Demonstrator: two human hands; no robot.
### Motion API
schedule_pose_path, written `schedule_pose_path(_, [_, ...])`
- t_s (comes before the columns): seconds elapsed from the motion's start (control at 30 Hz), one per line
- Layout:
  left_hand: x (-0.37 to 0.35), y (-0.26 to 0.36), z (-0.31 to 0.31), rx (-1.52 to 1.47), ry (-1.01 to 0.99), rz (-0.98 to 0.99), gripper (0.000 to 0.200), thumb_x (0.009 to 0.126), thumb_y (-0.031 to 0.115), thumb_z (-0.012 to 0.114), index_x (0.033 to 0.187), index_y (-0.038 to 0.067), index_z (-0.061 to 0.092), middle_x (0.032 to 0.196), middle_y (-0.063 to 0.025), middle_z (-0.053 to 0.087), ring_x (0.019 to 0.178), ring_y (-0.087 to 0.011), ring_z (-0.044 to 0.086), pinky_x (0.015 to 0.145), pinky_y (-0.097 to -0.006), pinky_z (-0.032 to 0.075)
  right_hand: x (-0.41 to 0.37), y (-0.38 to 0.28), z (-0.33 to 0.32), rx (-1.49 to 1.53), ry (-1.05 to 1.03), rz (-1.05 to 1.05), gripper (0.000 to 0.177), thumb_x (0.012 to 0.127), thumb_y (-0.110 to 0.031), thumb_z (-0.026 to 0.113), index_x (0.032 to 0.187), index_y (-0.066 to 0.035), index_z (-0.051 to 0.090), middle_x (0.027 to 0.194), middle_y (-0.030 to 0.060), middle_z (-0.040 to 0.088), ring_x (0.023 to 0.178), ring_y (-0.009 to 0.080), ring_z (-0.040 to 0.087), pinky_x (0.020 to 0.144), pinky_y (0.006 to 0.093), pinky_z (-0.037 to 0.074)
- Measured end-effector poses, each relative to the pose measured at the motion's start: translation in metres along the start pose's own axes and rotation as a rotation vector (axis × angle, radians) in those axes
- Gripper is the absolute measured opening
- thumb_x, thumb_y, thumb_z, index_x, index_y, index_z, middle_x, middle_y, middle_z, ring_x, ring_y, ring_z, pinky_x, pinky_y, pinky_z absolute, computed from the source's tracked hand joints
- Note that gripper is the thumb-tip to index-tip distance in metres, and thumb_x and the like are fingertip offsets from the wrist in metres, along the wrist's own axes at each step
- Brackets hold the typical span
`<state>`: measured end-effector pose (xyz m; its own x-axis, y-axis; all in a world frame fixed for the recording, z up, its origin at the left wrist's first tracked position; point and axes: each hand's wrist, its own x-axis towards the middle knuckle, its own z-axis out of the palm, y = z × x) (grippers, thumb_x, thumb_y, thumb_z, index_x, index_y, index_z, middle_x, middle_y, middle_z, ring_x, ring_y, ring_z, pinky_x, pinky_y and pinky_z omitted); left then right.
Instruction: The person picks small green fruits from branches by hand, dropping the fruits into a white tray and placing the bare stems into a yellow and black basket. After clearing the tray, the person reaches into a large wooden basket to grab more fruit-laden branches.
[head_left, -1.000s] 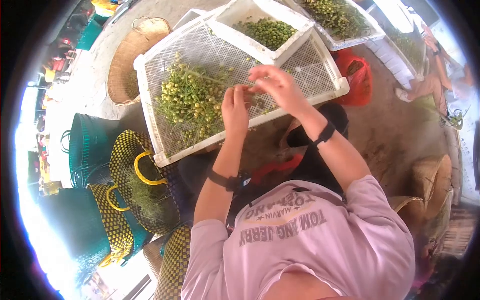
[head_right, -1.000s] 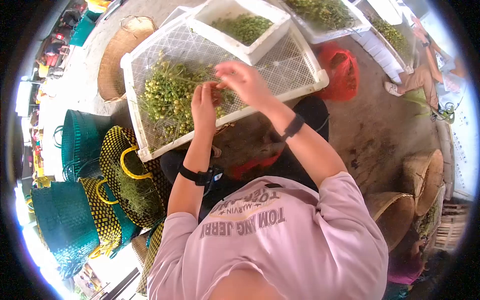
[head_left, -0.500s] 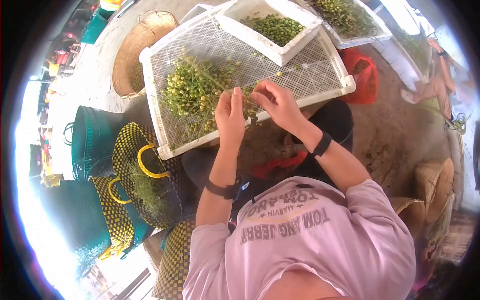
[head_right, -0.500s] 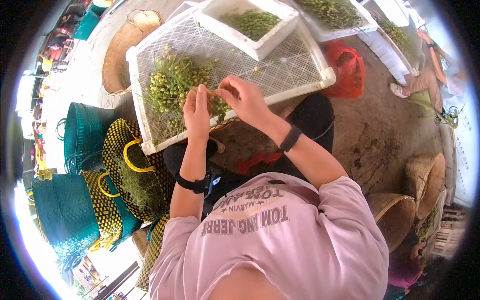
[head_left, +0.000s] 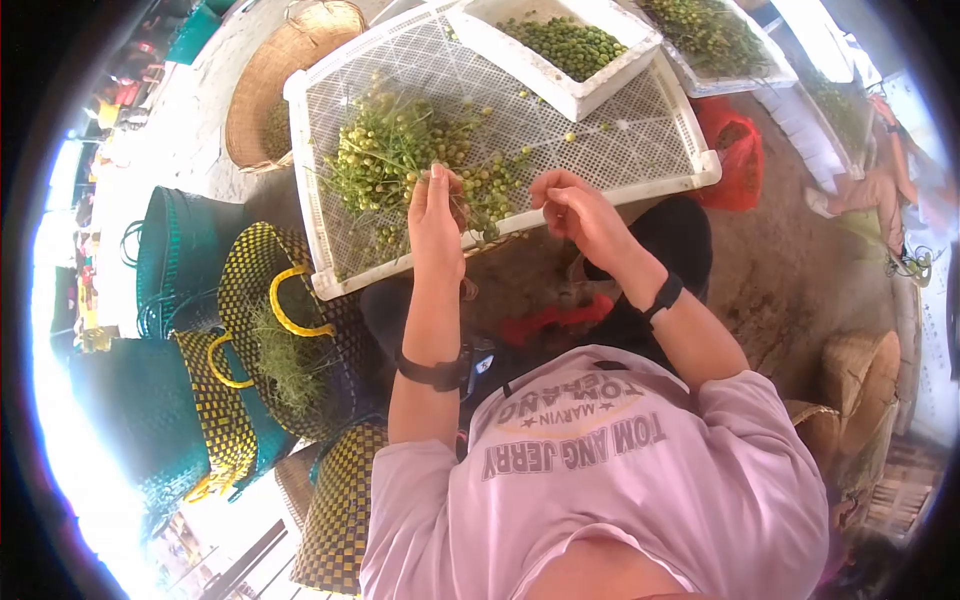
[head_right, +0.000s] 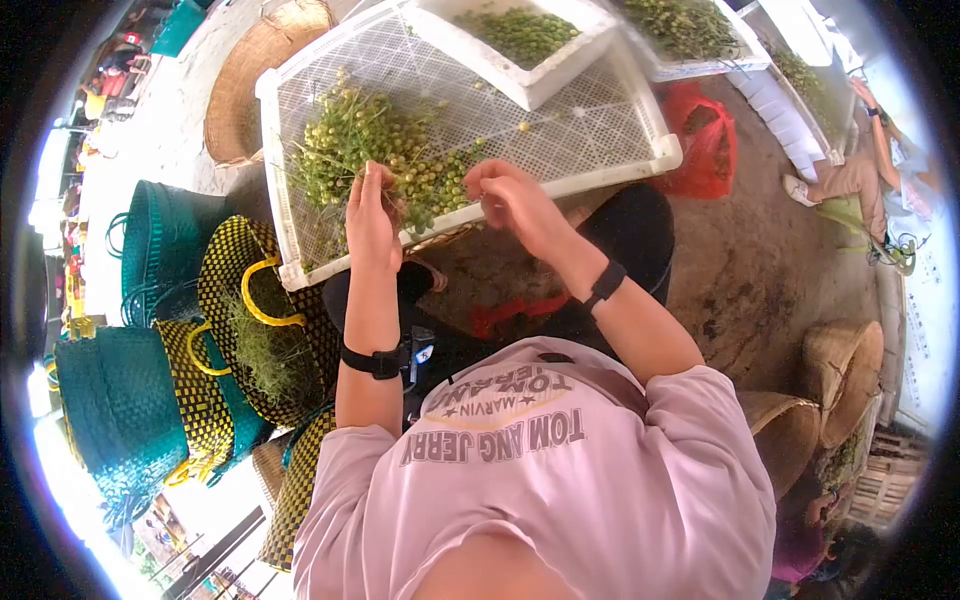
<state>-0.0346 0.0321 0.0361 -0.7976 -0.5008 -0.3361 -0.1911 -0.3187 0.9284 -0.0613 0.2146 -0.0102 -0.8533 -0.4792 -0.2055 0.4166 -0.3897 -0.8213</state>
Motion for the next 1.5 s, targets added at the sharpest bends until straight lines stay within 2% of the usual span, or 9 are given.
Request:
schedule_pose_path(0.23, [-0.001, -0.005, -0.008, -0.077, -0.091, -0.008, 0.023, 0.097, 0.033, 0.052, 0.091, 0.012, 0.059, 0.078, 0.0055, 0.052, 0.065, -0.0029, 0.043, 0.058, -0.0199, 0.036, 0.003, 0.007, 0.027, 0.05, -0.136, 0.19, 0.024, 0.099, -0.032, 0.049, 0.105, -0.01, 0.057, 0.085, -0.001, 0.055, 0.063, 0.0051, 0.045, 0.051, 0.0199, 0.031])
schedule_pose_path(0.3, [0.002, -0.007, -0.016, -0.01, -0.202, -0.024, 0.02, 0.097, 0.026, 0.052, 0.104, 0.009, 0.059, 0.096, 0.0022, 0.057, 0.083, -0.0098, 0.054, 0.072, -0.0256, 0.045, 0.004, 0.008, 0.029, 0.101, -0.157, 0.213, 0.023, 0.098, -0.032, 0.05, 0.105, -0.01, 0.057, 0.084, -0.0008, 0.056, 0.062, 0.0053, 0.045, 0.05, 0.0193, 0.031])
schedule_pose_path(0.57, [-0.006, -0.004, -0.026, 0.186, -0.326, 0.144, 0.019, 0.098, 0.022, 0.051, 0.104, 0.006, 0.06, 0.092, 0.0016, 0.058, 0.081, -0.0072, 0.053, 0.071, -0.0244, 0.044, 0.004, 0.015, 0.028, 0.158, -0.275, 0.212, 0.015, 0.098, -0.024, 0.051, 0.1, -0.011, 0.054, 0.079, -0.0017, 0.05, 0.059, 0.0051, 0.041, 0.048, 0.019, 0.029])
schedule_pose_path(0.7, [-0.011, 0.0, -0.028, 0.269, -0.347, 0.248, 0.02, 0.098, 0.019, 0.051, 0.108, 0.004, 0.061, 0.09, 0.001, 0.06, 0.081, -0.0064, 0.055, 0.07, -0.023, 0.044, 0.001, 0.004, 0.041, 0.248, -0.165, 0.32, 0.014, 0.096, -0.024, 0.054, 0.097, -0.01, 0.053, 0.074, -0.0007, 0.052, 0.056, 0.0046, 0.041, 0.047, 0.0207, 0.029])
schedule_pose_path(0.93, [-0.011, -0.005, -0.031, 0.276, -0.291, 0.298, 0.02, 0.098, 0.018, 0.052, 0.11, 0.005, 0.061, 0.09, 0.0016, 0.06, 0.079, -0.0051, 0.053, 0.067, -0.0217, 0.042, 0.0, 0.014, 0.039, 0.261, -0.182, 0.214, 0.011, 0.095, -0.021, 0.057, 0.097, -0.011, 0.054, 0.079, -0.0024, 0.051, 0.062, 0.0045, 0.041, 0.052, 0.02, 0.031])
schedule_pose_path(1.23, [-0.008, -0.006, -0.035, -0.143, -0.126, 0.06, 0.019, 0.098, 0.014, 0.051, 0.109, 0.005, 0.063, 0.078, 0.0053, 0.054, 0.066, -0.0013, 0.044, 0.057, -0.0179, 0.036, 0.002, 0.005, 0.031, 0.414, -0.103, 0.205, 0.013, 0.095, -0.025, 0.055, 0.095, -0.012, 0.055, 0.082, -0.003, 0.053, 0.067, 0.0072, 0.044, 0.058, 0.0218, 0.035])
schedule_pose_path(1.3, [-0.005, -0.007, -0.041, -0.28, -0.336, 0.007, 0.021, 0.097, 0.017, 0.053, 0.112, 0.004, 0.06, 0.091, 0.0008, 0.062, 0.073, -0.0047, 0.059, 0.059, -0.0194, 0.047, 0.004, 0.011, 0.029, 0.402, -0.103, 0.267, 0.014, 0.095, -0.026, 0.054, 0.095, -0.012, 0.056, 0.081, -0.0027, 0.052, 0.067, 0.0076, 0.043, 0.057, 0.0224, 0.035])
schedule_pose_path(1.4, [-0.01, -0.007, -0.037, -0.27, -0.325, -0.022, 0.023, 0.097, 0.017, 0.053, 0.114, 0.003, 0.059, 0.091, -0.0002, 0.063, 0.072, -0.005, 0.06, 0.057, -0.0183, 0.047, 0.004, 0.016, 0.036, 0.343, -0.194, 0.285, 0.015, 0.095, -0.026, 0.055, 0.098, -0.011, 0.056, 0.083, -0.002, 0.05, 0.067, 0.0082, 0.043, 0.057, 0.0219, 0.035])
schedule_pose_path(1.5, [-0.009, -0.01, -0.038, -0.224, -0.334, -0.031, 0.023, 0.097, 0.017, 0.053, 0.115, 0.003, 0.058, 0.091, -0.0006, 0.063, 0.072, -0.0049, 0.059, 0.058, -0.0183, 0.047, 0.001, 0.01, 0.047, 0.213, -0.054, 0.29, 0.016, 0.096, -0.027, 0.055, 0.095, -0.012, 0.055, 0.08, -0.0031, 0.048, 0.066, 0.0074, 0.042, 0.056, 0.022, 0.033])
